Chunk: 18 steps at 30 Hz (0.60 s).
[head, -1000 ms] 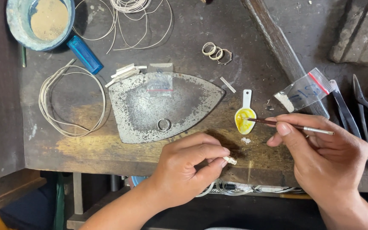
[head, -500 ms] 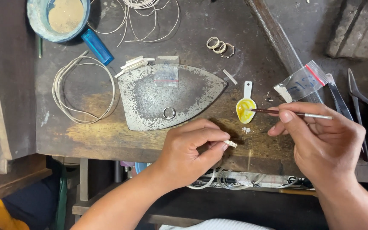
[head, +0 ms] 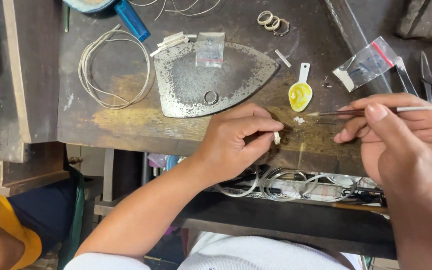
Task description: Applying flux paste to a small jewelry ring at a workbench in preparation for soldering.
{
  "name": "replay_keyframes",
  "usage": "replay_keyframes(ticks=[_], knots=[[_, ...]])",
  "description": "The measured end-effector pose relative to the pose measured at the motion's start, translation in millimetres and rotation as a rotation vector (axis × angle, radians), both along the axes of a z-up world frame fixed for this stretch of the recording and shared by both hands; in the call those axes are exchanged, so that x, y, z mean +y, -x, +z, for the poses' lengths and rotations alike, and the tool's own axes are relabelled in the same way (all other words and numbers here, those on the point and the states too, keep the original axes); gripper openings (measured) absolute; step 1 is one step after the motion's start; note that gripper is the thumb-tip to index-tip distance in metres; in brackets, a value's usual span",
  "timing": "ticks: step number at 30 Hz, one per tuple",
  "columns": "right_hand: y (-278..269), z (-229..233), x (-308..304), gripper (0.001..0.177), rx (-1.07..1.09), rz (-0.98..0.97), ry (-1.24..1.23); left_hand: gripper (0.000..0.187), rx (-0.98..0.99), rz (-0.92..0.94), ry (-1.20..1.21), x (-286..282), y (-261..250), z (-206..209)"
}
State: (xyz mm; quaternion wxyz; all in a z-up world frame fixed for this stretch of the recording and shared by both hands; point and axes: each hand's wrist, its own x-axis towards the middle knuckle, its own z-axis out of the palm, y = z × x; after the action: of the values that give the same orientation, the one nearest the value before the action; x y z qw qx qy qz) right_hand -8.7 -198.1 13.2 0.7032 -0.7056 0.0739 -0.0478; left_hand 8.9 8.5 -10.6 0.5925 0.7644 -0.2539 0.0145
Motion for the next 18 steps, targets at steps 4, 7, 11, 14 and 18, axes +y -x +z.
replay_keyframes(ticks=[4,7,11,14,18], knots=[[2,3,0,0.012,0.12,0.049,-0.227,0.012,-0.057,-0.013,-0.031,1,0,1],[4,0,6,0.008,0.131,0.124,-0.295,0.01,-0.106,-0.03,-0.062,0,0,3],[4,-2,10,0.005,0.119,0.144,-0.226,0.012,-0.135,-0.066,-0.049,1,0,1],[5,-1,12,0.007,0.132,0.115,-0.166,0.013,-0.144,-0.064,-0.05,1,0,0],[4,1,14,0.008,0.125,0.134,-0.145,0.015,-0.144,-0.058,-0.054,1,1,0]])
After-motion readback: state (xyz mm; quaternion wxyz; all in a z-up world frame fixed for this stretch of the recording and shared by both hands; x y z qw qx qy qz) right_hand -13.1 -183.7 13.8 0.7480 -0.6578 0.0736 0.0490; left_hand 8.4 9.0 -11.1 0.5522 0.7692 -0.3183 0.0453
